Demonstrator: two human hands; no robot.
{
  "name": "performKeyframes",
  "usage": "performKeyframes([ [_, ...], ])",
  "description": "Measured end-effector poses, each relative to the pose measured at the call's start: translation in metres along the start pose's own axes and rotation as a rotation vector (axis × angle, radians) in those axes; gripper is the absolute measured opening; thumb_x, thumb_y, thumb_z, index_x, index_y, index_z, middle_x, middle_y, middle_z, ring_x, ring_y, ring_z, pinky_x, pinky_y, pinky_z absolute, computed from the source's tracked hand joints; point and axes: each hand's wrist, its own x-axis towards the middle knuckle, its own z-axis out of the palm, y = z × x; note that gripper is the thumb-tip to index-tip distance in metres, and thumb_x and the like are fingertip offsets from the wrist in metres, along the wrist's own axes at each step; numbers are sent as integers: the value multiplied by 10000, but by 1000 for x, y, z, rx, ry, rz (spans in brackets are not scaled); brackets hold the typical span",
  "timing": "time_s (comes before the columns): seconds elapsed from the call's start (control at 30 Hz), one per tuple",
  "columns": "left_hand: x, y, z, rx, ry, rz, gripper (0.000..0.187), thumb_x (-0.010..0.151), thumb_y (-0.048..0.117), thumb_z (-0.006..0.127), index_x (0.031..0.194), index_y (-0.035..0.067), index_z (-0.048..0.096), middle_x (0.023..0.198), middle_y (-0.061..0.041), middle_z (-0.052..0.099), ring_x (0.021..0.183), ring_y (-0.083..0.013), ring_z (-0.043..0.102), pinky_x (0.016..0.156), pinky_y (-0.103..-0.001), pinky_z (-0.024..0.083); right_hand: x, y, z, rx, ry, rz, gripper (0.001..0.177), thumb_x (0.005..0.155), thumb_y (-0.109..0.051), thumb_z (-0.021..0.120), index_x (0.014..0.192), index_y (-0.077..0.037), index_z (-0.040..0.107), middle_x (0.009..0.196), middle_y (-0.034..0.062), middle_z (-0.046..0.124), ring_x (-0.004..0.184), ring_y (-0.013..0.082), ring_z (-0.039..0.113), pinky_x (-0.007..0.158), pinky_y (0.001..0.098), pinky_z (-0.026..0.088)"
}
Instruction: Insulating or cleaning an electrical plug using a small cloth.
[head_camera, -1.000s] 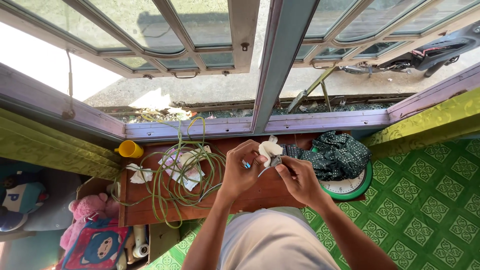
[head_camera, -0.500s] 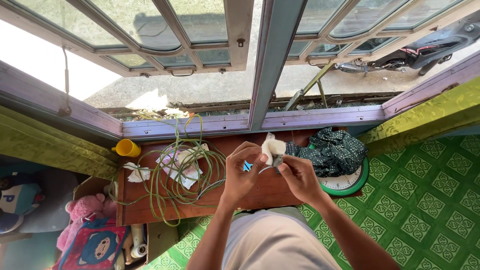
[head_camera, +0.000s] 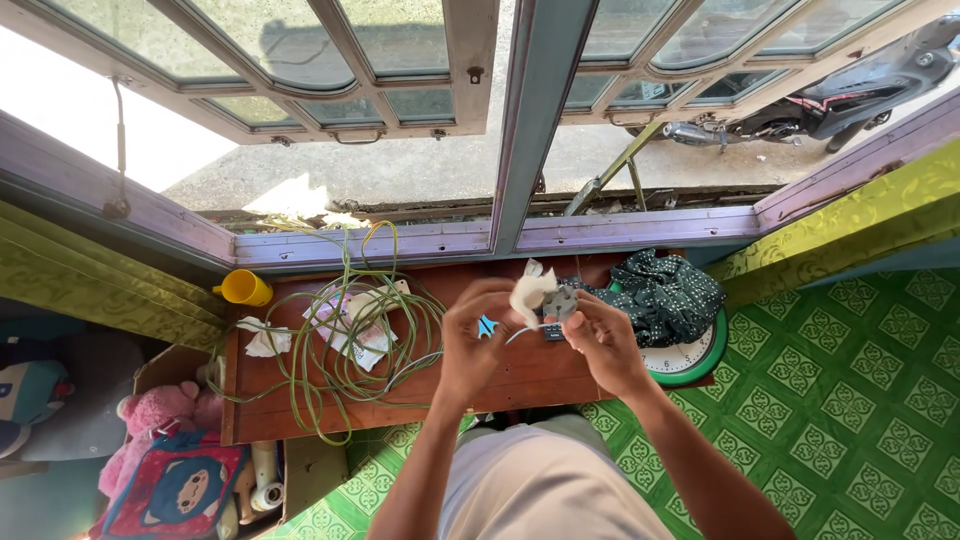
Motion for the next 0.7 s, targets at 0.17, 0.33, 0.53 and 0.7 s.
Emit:
performKeyframes([
  [0.17,-8,13,14,-16,-50,-124,300,862,20,784,1142,-31,689,1139,-104,713,984,-156,681,880,-264,548,0,-18,14,-340,92,-155,459,1089,-395,559,895,15,632,812,8,507,661,86,461,568,269,357],
  [0.33,-15,-12,10,204,48,-136,126,838,-43,763,956,-21,726,921,-60,770,830,-96,721,792,-250,572,-2,-20,18,-441,97,-71,460,1063,-424,501,933,-21,680,737,11,517,583,80,448,510,274,346],
  [0.53,-9,-15,8,-202,26,-184,209,890,-6,762,1088,-17,695,989,-17,750,930,-67,677,874,-245,545,-11,13,5,154,-60,168,517,1093,-485,497,1012,-3,668,789,15,546,689,83,470,614,267,371],
  [0.7,-9,0,11,-106,-64,-215,215,917,-3,760,1125,-29,709,988,-31,759,921,-78,666,869,-245,537,2,-19,18,-170,34,7,528,1071,-506,495,1035,-6,659,804,19,573,666,83,493,584,253,388],
])
